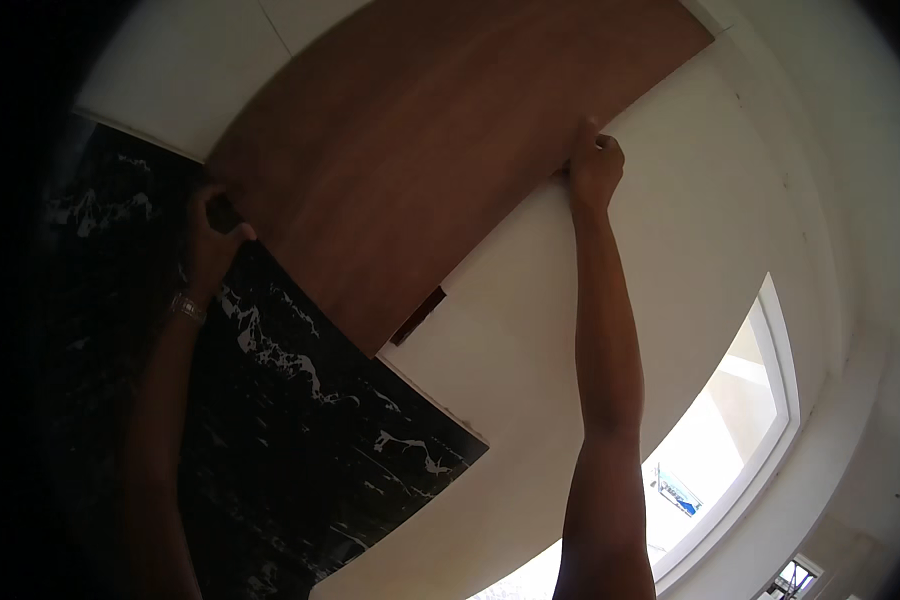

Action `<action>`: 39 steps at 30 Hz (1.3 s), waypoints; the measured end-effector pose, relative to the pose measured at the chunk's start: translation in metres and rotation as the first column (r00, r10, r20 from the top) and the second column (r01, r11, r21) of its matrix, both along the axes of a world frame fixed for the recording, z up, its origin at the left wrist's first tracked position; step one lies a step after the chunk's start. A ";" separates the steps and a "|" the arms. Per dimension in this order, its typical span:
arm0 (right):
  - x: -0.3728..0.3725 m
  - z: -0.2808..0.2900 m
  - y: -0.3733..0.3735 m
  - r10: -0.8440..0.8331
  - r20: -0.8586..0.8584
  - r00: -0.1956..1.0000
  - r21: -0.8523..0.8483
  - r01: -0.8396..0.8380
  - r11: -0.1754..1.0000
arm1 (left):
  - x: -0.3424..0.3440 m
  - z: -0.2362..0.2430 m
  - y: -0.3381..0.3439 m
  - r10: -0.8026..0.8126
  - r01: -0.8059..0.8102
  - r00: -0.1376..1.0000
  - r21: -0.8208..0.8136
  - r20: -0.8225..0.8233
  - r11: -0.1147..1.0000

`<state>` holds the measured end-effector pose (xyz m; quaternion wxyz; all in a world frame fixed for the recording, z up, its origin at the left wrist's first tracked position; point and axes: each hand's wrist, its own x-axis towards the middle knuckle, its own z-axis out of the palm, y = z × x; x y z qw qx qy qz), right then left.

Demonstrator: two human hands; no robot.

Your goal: Sawing a piece of plywood on a construction site.

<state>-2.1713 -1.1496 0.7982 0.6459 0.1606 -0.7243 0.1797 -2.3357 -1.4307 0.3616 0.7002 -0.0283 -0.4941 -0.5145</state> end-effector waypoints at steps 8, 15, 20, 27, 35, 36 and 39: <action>0.009 0.011 -0.033 0.085 -0.155 0.984 0.134 -0.064 0.989 | 0.032 0.000 -0.004 -0.065 0.070 0.992 -0.039 0.109 0.997; 0.009 0.012 -0.031 0.000 -0.084 0.996 0.127 0.011 0.992 | 0.032 -0.002 -0.003 -0.061 0.063 0.996 -0.040 0.060 0.997; 0.013 0.012 -0.035 0.015 -0.082 0.996 0.116 -0.006 0.993 | 0.033 -0.002 -0.005 -0.084 0.092 0.993 -0.099 0.088 0.991; 0.004 0.019 -0.024 0.004 -0.096 0.995 0.098 0.006 0.995 | 0.030 -0.002 -0.004 -0.124 0.124 0.992 -0.012 0.026 0.992; -0.003 0.027 -0.025 -0.001 -0.093 0.996 0.146 0.015 0.989 | 0.031 -0.005 -0.002 -0.127 0.130 0.990 0.040 -0.065 0.991; 0.000 0.027 -0.027 -0.033 -0.099 0.995 0.144 0.047 0.988 | 0.031 -0.004 -0.002 -0.134 0.137 0.989 0.050 -0.068 0.989; 0.013 0.024 -0.037 -0.096 -0.034 0.995 0.121 0.099 0.988 | 0.030 0.000 -0.004 -0.094 0.094 0.995 0.004 -0.019 0.996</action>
